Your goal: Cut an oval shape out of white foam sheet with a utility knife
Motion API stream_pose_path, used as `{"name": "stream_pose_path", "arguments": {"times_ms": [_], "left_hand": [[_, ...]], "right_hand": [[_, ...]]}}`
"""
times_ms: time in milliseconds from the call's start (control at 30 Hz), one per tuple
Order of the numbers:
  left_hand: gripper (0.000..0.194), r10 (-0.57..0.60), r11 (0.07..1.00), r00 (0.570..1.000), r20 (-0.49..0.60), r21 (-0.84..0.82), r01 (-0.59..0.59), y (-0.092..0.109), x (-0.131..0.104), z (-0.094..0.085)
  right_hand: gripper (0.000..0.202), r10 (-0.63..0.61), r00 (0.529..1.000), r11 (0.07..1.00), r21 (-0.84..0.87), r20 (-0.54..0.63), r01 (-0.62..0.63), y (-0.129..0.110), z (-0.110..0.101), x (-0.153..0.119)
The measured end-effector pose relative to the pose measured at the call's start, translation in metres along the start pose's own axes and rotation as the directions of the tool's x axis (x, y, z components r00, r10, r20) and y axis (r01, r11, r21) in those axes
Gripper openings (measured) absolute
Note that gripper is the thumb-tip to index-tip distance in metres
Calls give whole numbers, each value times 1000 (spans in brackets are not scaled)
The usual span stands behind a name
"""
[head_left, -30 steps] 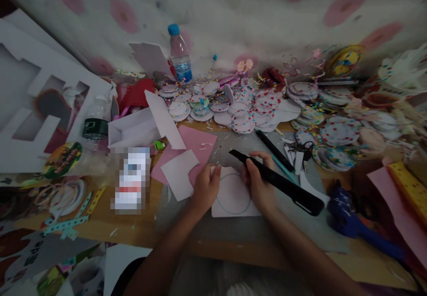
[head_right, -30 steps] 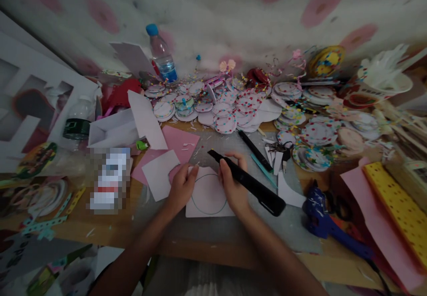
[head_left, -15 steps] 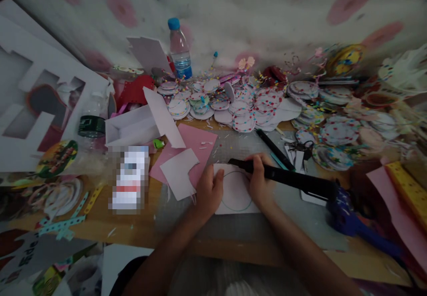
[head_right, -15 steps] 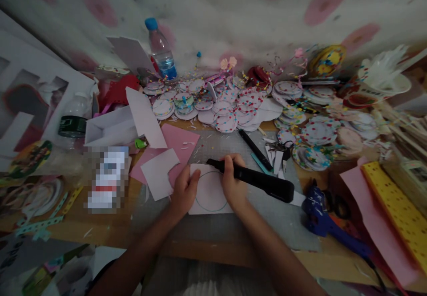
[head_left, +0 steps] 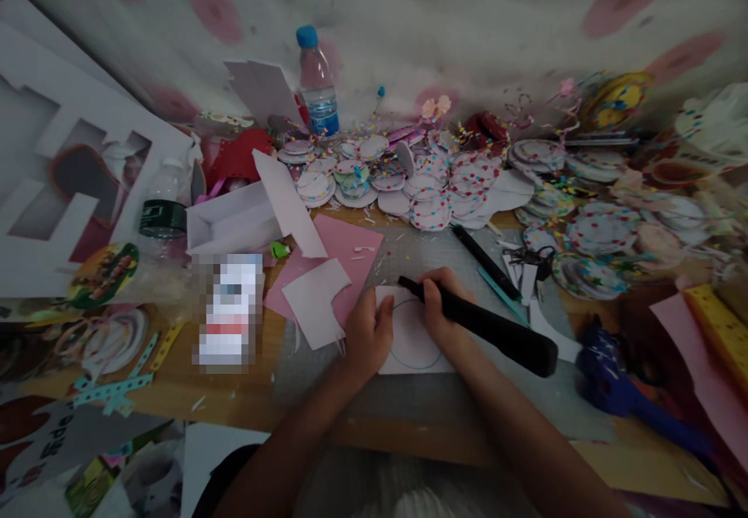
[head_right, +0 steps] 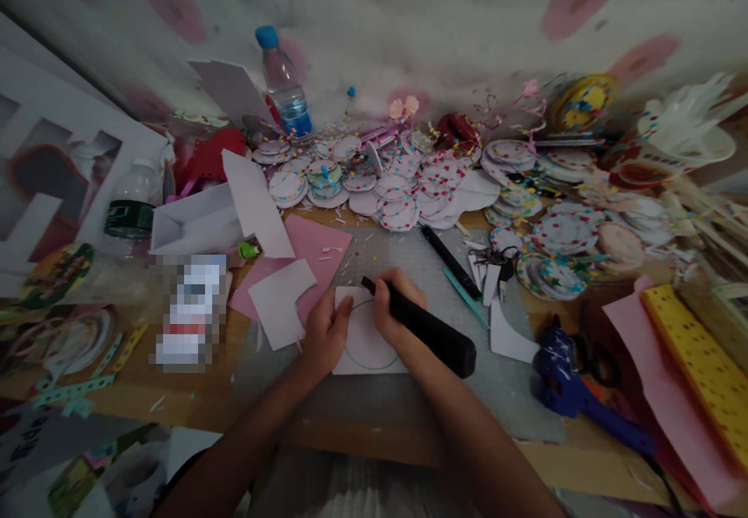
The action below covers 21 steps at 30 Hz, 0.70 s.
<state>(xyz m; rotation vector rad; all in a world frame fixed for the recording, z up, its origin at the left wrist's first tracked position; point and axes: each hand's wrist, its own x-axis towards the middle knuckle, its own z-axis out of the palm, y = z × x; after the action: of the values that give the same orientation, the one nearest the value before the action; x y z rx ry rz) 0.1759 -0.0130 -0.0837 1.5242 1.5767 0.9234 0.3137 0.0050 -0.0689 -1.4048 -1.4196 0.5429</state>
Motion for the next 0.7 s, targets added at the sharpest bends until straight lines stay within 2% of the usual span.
{"name": "stream_pose_path", "arguments": {"times_ms": [333, 700], "left_hand": [[25, 12, 1000, 1000, -15, 24, -12, -2, -4, 0], [22, 24, 999, 1000, 4, 30, -25, -4, -3, 1]], "right_hand": [[20, -26, 999, 999, 48, -18, 27, 4, 1, 4], [19, -49, 998, 997, 67, 43, 46, 11, -5, 2]]}}
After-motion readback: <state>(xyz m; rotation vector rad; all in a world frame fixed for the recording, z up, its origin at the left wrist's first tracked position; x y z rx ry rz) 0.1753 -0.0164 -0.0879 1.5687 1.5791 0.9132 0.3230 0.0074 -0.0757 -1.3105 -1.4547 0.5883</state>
